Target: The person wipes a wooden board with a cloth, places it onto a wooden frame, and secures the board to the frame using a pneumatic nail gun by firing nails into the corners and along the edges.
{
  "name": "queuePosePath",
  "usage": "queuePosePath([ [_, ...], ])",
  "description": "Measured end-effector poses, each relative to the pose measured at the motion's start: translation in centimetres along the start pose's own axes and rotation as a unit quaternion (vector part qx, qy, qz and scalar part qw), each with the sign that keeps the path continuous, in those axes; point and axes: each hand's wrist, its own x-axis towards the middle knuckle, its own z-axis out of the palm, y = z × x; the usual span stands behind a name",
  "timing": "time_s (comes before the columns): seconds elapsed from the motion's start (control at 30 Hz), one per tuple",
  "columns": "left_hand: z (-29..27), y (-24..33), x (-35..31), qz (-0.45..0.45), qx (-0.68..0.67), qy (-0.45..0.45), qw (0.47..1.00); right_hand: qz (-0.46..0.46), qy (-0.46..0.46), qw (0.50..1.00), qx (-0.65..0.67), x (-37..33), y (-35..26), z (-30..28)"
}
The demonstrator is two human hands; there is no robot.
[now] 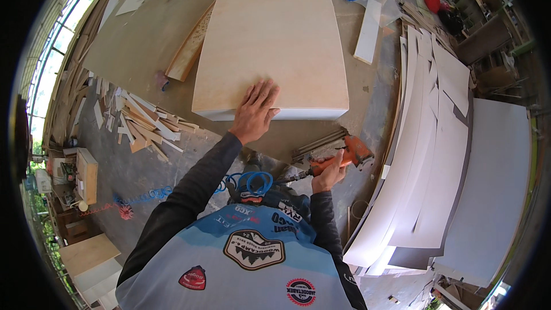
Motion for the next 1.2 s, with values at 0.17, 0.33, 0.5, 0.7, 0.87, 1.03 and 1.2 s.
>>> queuePosePath([
  [0.17,1.1,3.4,1.7,-0.029,-0.045,-0.011,0.998,0.063,-0.018,0.997,0.040,-0.5,-3.6,0.2],
  [0.33,3.7,6.5,3.6,-0.026,-0.019,0.009,0.999,-0.041,-0.009,0.999,0.005,-0.7,-7.0,-0.5],
  [0.5,5.4,6.0,3.1,-0.026,0.006,0.035,0.999,-0.140,-0.031,0.983,-0.114,-1.2,-12.2,-0.8],
  [0.7,5.6,6.5,3.4,-0.019,-0.009,0.042,0.999,-0.153,-0.074,0.962,-0.213,-2.6,-21.3,3.5],
  [0.87,5.6,5.7,2.9,-0.033,-0.014,0.056,0.998,-0.036,-0.186,0.927,-0.322,-1.6,-24.7,7.6],
  [1.03,5.5,6.0,3.3,-0.039,-0.029,0.066,0.997,0.026,-0.266,0.887,-0.376,-0.8,-24.0,10.3],
  [1.2,5.4,6.1,3.4,-0.037,-0.026,0.069,0.997,0.058,-0.304,0.859,-0.408,-0.3,-23.5,10.1],
])
